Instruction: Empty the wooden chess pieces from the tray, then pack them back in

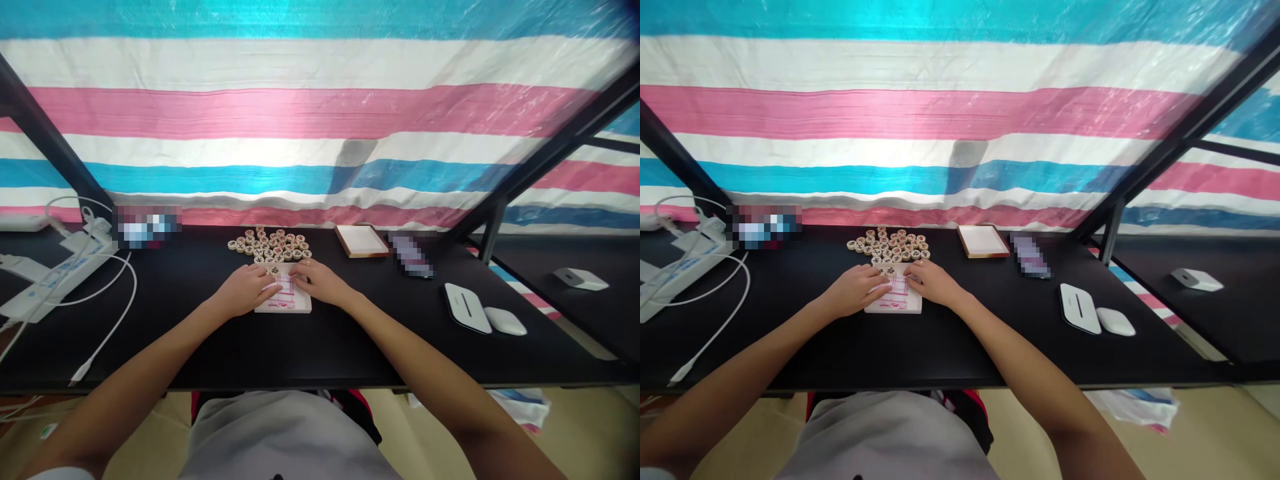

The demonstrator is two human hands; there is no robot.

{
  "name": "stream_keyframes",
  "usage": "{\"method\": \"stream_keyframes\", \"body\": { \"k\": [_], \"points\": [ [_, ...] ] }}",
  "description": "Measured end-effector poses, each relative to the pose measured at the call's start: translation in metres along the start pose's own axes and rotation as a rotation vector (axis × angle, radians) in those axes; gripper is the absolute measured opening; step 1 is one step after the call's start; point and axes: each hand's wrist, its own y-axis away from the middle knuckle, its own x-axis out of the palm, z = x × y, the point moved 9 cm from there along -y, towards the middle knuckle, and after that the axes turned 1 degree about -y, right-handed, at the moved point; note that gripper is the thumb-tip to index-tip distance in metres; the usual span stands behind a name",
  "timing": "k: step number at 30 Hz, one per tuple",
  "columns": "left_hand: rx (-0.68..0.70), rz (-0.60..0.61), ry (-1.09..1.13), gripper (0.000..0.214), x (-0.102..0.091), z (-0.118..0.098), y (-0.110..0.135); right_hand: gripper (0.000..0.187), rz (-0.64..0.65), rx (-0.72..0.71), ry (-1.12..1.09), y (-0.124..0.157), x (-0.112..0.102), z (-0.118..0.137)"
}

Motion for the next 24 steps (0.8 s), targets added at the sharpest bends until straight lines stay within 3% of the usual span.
{"method": "stream_keyframes", "body": {
  "k": [10, 17, 21, 24],
  "points": [
    [-0.063, 0.036, -0.065, 0.040, 0.007, 0.013, 0.003, 0.016, 0.008, 0.005, -0.003, 0.000, -0.001, 0.001],
    [-0.087, -0.053, 0.085, 0.039, -0.005, 0.016, 0.000, 0.016, 0.012, -0.001, 0.004, 0.000, -0.001, 0.001],
    [-0.227, -0.176, 0.211, 0.034, -0.014, 0.040, 0.001, 0.017, 0.023, 0.007, 0.022, 0.000, -0.001, 0.001],
    [-0.264, -0.162, 0.191, 0.032, -0.006, 0.062, 0.004, 0.018, 0.018, 0.025, 0.033, 0.001, -0.002, -0.001]
  ]
}}
